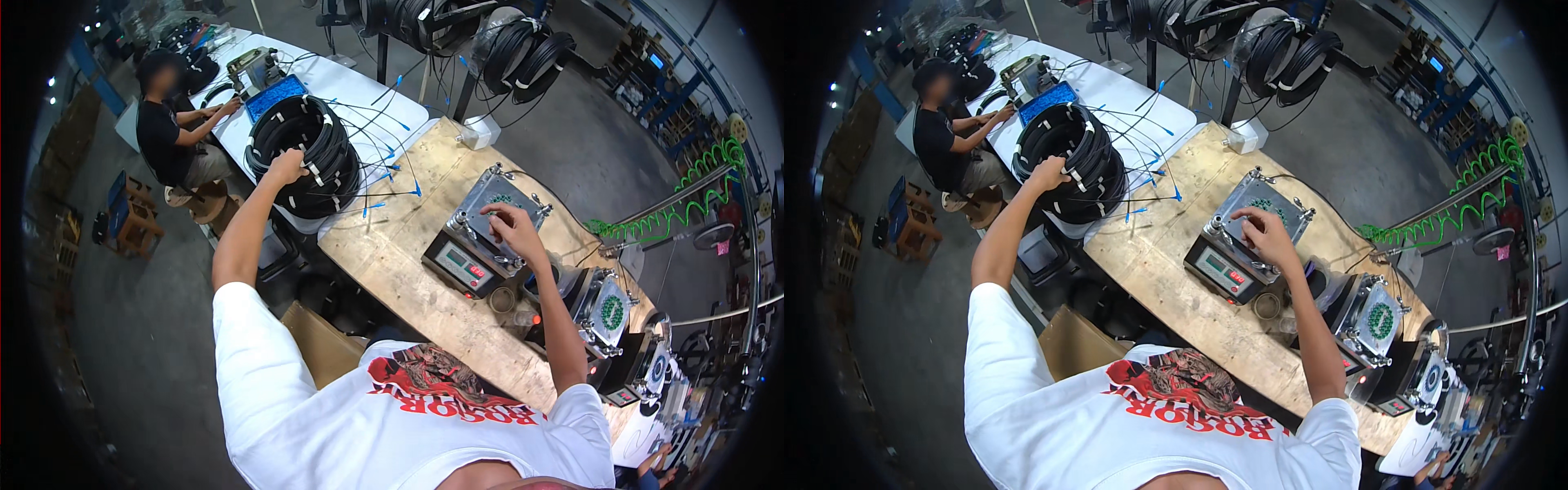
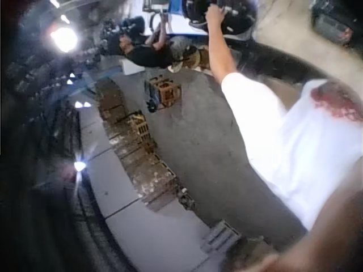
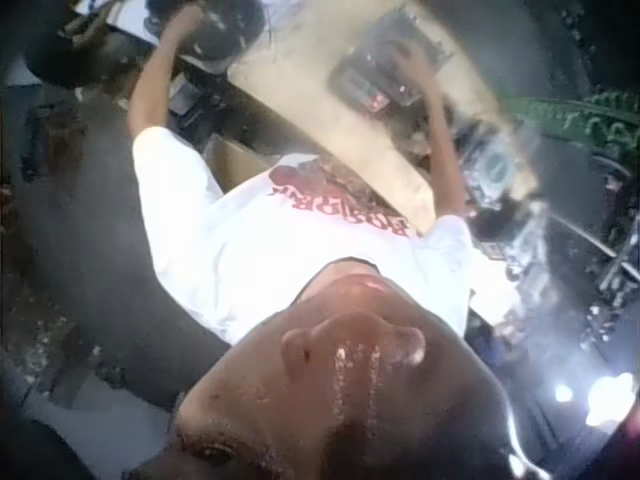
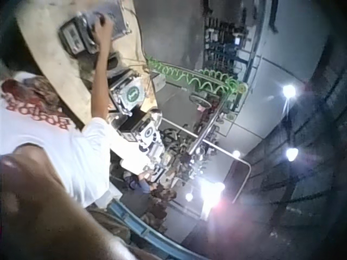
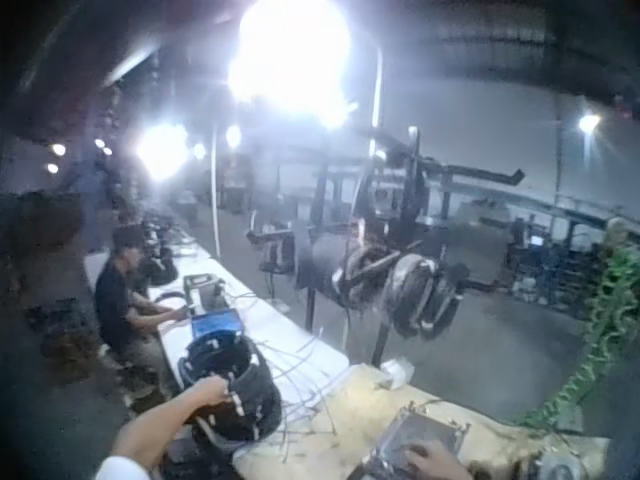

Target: The recorder uses industrial heat or compression machines to assemble and test connectors on large cable coils.

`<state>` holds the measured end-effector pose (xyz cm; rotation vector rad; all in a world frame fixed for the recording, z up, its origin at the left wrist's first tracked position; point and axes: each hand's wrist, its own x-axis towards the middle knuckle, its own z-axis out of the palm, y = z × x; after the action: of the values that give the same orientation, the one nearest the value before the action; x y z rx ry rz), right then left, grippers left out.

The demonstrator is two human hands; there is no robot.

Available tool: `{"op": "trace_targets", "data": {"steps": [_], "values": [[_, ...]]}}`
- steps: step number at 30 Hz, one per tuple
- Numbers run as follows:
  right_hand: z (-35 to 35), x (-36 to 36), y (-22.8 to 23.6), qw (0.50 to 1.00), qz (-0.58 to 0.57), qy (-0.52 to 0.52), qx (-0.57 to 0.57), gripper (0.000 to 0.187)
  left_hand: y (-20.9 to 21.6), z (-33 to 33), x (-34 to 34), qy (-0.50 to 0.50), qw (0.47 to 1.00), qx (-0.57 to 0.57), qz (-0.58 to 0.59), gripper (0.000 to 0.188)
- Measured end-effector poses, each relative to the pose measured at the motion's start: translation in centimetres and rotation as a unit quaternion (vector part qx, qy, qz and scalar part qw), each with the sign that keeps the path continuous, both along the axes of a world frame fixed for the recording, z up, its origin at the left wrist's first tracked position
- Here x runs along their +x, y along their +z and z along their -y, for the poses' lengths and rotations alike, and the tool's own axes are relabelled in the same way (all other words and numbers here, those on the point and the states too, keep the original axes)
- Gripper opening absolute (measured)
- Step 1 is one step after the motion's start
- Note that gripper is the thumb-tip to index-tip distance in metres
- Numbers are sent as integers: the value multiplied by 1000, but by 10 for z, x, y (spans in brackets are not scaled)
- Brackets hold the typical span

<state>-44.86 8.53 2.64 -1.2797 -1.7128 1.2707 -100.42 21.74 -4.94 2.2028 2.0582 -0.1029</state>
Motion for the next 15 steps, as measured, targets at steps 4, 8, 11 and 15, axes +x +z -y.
{"op": "trace_targets", "data": {"steps": [4, 8, 11, 15], "values": [[-5, 13, -2, 999, 5, -31, -12, 20, 62, -10, 10, -20, 998, 60, -1, 40], [-7, 11, -3, 998, -36, -43, -17, 21, 166, -10, 0, -118, 976, 181, -34, 35], [-6, 9, -3, 998, -39, -43, -4, 20, 223, -2, 27, -159, 959, 225, -68, 55], [1, -1, -1, 999, -33, 0, 14, 22, 289, 42, 109, -197, 952, 225, -68, 51]]}}
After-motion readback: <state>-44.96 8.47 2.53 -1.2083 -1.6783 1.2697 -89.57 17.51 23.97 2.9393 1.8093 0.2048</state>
